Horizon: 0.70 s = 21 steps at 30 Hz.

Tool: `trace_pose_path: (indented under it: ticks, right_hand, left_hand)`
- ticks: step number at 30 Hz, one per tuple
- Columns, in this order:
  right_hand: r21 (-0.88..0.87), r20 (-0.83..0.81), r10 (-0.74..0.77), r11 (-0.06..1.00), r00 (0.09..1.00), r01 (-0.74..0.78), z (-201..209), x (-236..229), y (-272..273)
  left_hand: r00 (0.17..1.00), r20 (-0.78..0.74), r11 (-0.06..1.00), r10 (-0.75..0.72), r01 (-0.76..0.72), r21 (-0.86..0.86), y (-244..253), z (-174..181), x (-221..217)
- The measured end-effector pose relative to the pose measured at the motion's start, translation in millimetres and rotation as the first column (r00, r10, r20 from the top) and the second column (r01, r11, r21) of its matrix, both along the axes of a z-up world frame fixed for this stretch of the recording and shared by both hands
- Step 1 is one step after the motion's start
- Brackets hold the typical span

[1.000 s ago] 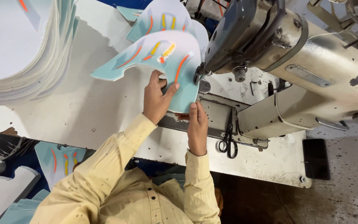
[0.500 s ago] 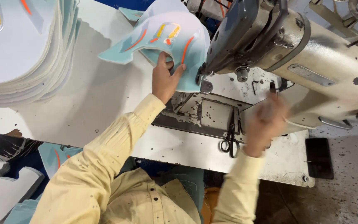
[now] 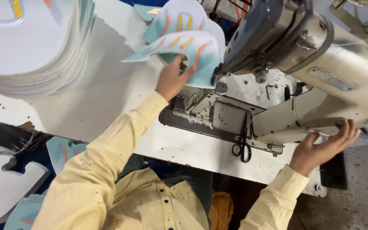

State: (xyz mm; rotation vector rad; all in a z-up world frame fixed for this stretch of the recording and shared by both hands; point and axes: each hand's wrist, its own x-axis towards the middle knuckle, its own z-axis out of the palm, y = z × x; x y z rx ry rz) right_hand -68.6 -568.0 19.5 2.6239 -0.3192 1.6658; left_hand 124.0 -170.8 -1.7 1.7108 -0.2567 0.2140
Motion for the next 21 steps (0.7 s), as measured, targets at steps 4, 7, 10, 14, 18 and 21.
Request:
trace_pose_path:
  ticks: [4, 7, 10, 14, 18, 21]
  right_hand:
    - [0.252, -0.032, 0.23, 0.944, 0.973, -0.214, 4, -21, 70]
    - [0.635, 0.038, 0.445, 0.68, 0.895, -0.366, -42, -31, 119]
    - [0.876, 0.096, 0.602, 0.326, 0.792, -0.354, -79, -35, 160]
    - [0.923, 0.001, 0.747, 0.255, 0.664, -0.288, -96, -32, 203]
    - [0.9, -0.127, 0.806, 0.338, 0.578, -0.274, -86, -31, 230]
    - [0.918, -0.117, 0.861, 0.283, 0.495, -0.277, -77, -31, 245]
  left_hand:
    - [0.992, 0.116, 0.966, -0.041, 0.01, 0.257, 66, 40, -56]
    - [0.897, 0.438, 0.866, 0.059, -0.264, 0.424, 139, 74, -93]
    - [0.678, 0.698, 0.487, 0.23, -0.701, 0.521, 237, 84, -90]
    - [0.558, 0.6, 0.037, 0.574, -0.75, 0.661, 372, 30, -38]
    - [0.574, 0.502, -0.011, 0.647, -0.65, 0.76, 360, 35, -49]
    - [0.28, 0.904, -0.361, 0.325, -0.847, 0.392, 362, 21, -47]
